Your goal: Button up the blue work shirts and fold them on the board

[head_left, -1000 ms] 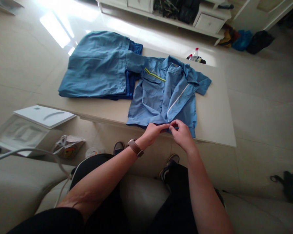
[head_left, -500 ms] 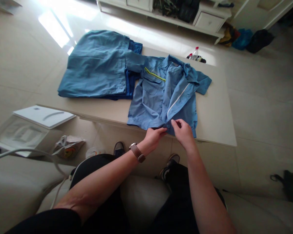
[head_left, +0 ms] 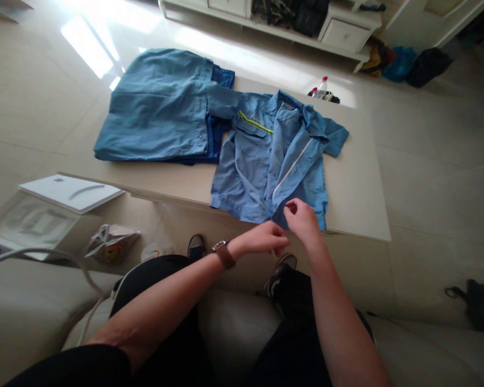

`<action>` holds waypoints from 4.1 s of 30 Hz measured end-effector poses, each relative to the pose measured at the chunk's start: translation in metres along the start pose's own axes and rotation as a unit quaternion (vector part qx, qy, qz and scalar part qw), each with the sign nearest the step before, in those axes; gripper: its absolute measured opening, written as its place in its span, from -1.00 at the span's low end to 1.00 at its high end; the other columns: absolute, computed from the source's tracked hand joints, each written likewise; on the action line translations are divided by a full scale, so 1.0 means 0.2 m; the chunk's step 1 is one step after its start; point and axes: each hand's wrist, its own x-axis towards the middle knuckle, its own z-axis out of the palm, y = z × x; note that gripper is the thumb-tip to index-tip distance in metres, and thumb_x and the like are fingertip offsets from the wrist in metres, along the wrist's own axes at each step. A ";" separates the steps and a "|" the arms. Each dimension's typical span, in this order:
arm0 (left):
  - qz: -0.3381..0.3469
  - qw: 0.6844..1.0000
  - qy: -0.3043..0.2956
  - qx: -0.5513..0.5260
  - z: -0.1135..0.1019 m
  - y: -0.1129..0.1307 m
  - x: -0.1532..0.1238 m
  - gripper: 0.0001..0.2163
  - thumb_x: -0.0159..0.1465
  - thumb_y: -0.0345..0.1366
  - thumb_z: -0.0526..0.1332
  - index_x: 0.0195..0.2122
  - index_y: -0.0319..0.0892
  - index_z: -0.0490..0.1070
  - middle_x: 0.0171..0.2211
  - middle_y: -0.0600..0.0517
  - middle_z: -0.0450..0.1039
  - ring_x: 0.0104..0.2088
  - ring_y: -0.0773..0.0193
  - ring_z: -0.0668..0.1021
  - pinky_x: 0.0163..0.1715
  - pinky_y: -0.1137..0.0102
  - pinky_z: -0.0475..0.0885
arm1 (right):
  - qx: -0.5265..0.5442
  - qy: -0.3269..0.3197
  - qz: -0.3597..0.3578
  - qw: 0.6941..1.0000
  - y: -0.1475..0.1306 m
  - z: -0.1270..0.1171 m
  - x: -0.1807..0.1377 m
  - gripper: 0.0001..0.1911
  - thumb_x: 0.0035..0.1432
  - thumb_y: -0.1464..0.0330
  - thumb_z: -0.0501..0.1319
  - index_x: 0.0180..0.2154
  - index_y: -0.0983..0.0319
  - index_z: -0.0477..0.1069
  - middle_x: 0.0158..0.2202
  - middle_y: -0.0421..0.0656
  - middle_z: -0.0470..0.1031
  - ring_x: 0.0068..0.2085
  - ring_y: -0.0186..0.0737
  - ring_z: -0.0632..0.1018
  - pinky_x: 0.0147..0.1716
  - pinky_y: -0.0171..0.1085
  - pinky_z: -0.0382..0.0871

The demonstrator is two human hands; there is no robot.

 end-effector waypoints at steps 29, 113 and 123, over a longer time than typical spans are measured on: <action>0.039 0.797 0.317 0.513 -0.26 -0.09 0.13 -0.87 0.39 -0.38 0.15 -0.18 -0.15 0.51 -0.13 -0.11 0.53 -0.16 0.10 0.57 -0.17 0.26 0.35 | 0.126 0.095 -0.018 0.987 -0.08 -0.02 0.05 -0.83 -0.01 0.46 0.19 -0.29 0.19 0.40 -0.35 -0.18 0.54 -0.46 -0.26 0.47 -0.34 -0.29 0.33; 0.160 0.899 0.314 -0.261 -0.22 -0.02 0.21 -0.82 0.06 -0.28 0.45 -0.40 -0.24 0.53 -0.51 0.09 0.48 -0.49 0.42 0.42 -0.44 0.48 0.25 | 0.199 0.061 -0.161 0.965 -0.13 0.00 0.02 -0.80 0.10 0.41 0.27 -0.21 0.12 0.33 -0.30 -0.19 0.51 -0.29 -0.17 0.59 -0.19 -0.17 0.52; 0.151 0.880 0.315 -0.321 -0.20 0.00 0.18 -0.77 -0.03 -0.42 0.42 -0.41 -0.20 0.38 -0.52 0.14 0.43 -0.50 0.44 0.42 -0.44 0.50 0.23 | 0.132 0.046 -0.193 0.971 -0.15 -0.01 0.01 -0.84 0.12 0.44 0.22 -0.24 0.11 0.34 -0.29 -0.16 0.52 -0.25 -0.12 0.57 -0.16 -0.14 0.48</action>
